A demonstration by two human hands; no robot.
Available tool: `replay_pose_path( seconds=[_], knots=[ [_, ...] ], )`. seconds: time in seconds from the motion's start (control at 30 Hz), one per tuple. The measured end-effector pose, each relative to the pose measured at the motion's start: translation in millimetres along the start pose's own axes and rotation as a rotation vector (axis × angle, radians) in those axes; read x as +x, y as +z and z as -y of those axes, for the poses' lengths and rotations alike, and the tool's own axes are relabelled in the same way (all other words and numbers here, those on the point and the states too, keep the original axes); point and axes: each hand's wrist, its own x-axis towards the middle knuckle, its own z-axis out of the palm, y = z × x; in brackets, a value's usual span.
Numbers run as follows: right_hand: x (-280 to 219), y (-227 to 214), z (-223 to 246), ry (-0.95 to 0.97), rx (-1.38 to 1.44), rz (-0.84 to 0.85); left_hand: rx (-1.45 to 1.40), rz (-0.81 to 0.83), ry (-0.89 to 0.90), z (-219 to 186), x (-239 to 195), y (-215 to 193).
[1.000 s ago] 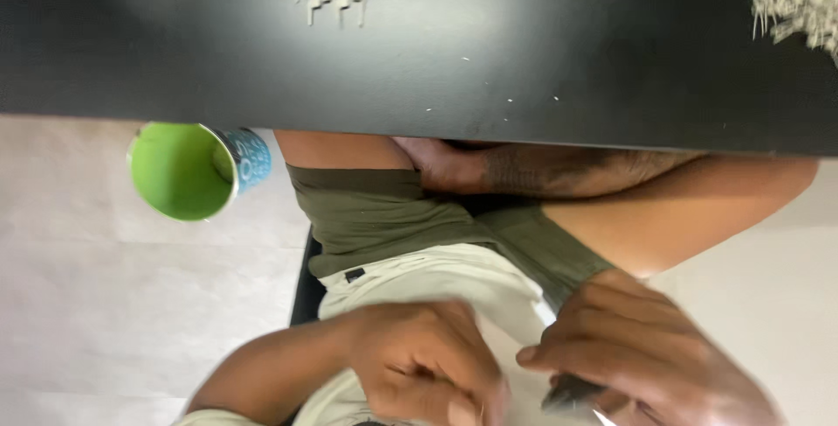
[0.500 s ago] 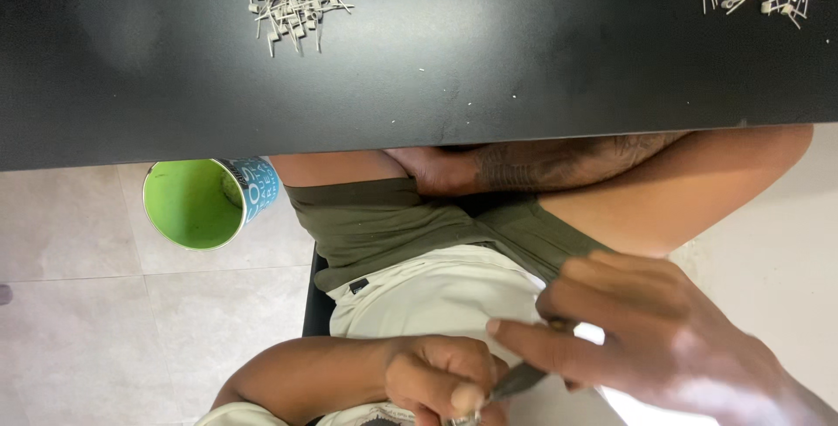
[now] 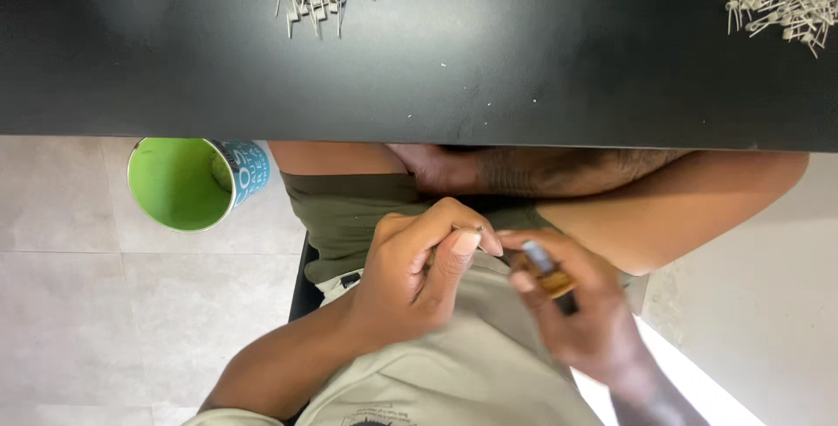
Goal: The person sits at a table and repeatedly picks up small metal pins, uses pliers to trim the ends, and places the trimmed pieces into a pile on the table.
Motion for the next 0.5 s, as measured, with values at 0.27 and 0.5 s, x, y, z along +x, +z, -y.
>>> replay_pose_path(
  seconds=[0.27,0.5],
  knots=[
    [9.1,11.2,27.6,-0.284,-0.187,-0.035,-0.002,-0.061,-0.011,2.1,-0.1,5.8],
    [7.5,13.5,27.1,-0.281,-0.248,-0.052,0.045,-0.050,0.006,1.0,1.0,4.3]
  ],
)
